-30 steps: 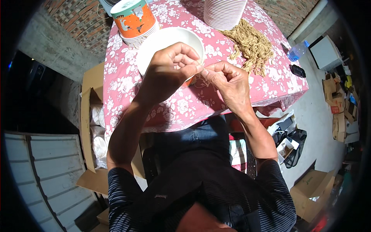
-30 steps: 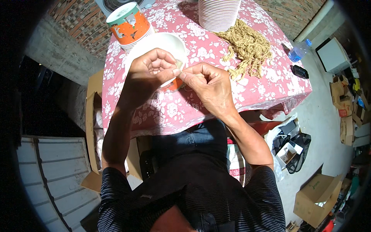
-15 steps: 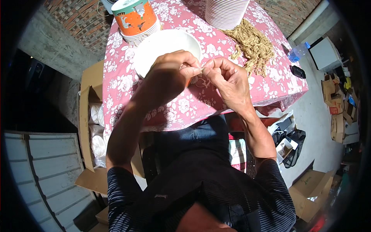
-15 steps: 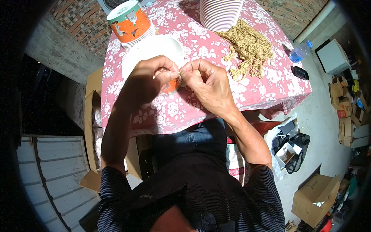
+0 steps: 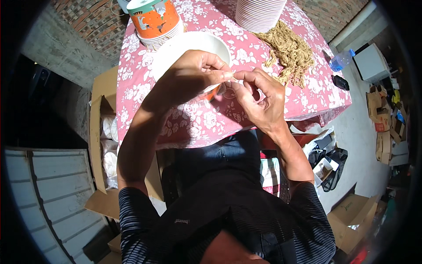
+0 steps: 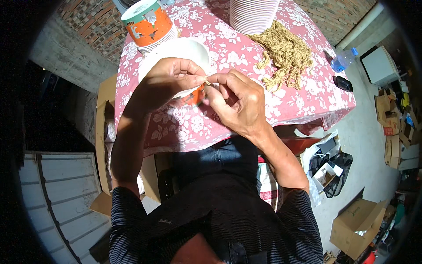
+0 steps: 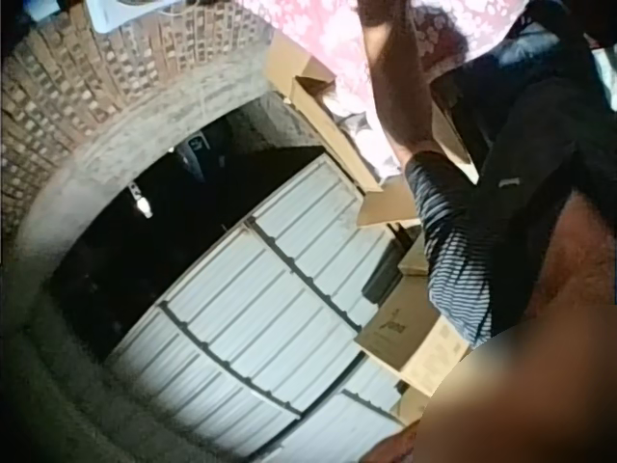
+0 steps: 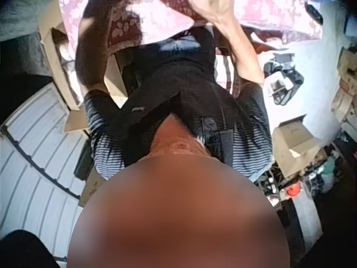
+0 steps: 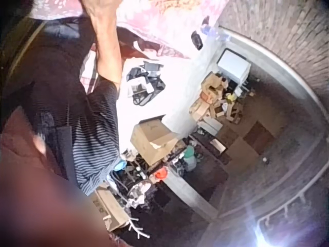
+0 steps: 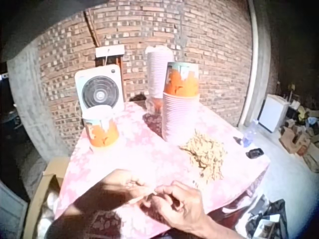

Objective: Attaching decorative strings/handles to Halloween-themed paper buckets for assembly.

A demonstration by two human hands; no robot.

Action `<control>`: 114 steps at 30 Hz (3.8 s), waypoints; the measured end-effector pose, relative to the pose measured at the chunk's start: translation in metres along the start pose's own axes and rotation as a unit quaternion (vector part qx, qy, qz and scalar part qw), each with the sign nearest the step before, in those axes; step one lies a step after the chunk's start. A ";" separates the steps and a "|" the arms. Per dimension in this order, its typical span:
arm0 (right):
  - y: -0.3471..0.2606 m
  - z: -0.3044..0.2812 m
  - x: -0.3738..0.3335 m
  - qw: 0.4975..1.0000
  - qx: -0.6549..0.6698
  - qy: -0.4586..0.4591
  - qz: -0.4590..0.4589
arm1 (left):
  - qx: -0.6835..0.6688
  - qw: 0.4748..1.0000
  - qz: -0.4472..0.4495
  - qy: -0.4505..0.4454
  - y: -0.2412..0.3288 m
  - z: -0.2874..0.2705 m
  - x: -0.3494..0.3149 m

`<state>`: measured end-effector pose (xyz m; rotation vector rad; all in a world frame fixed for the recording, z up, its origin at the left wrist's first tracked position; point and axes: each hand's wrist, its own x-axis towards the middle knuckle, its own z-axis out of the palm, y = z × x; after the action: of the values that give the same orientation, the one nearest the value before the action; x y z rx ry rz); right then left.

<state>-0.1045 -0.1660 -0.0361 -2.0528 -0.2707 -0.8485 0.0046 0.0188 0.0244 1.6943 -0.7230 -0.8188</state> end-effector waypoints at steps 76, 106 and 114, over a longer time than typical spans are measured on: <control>0.049 -0.095 0.039 0.909 0.380 0.080 0.153 | 0.397 0.866 0.295 0.077 -0.038 0.015 -0.021; -0.009 -0.020 -0.026 0.944 0.175 -0.008 0.281 | 0.367 0.879 0.276 0.126 -0.024 0.015 -0.002; -0.003 -0.014 -0.024 0.948 0.171 0.004 0.268 | 0.365 0.885 0.261 0.121 -0.025 0.017 -0.004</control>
<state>-0.1303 -0.1725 -0.0442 -1.6729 0.1403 -0.4354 -0.0098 0.0184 -0.0026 2.0490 -1.3407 0.0827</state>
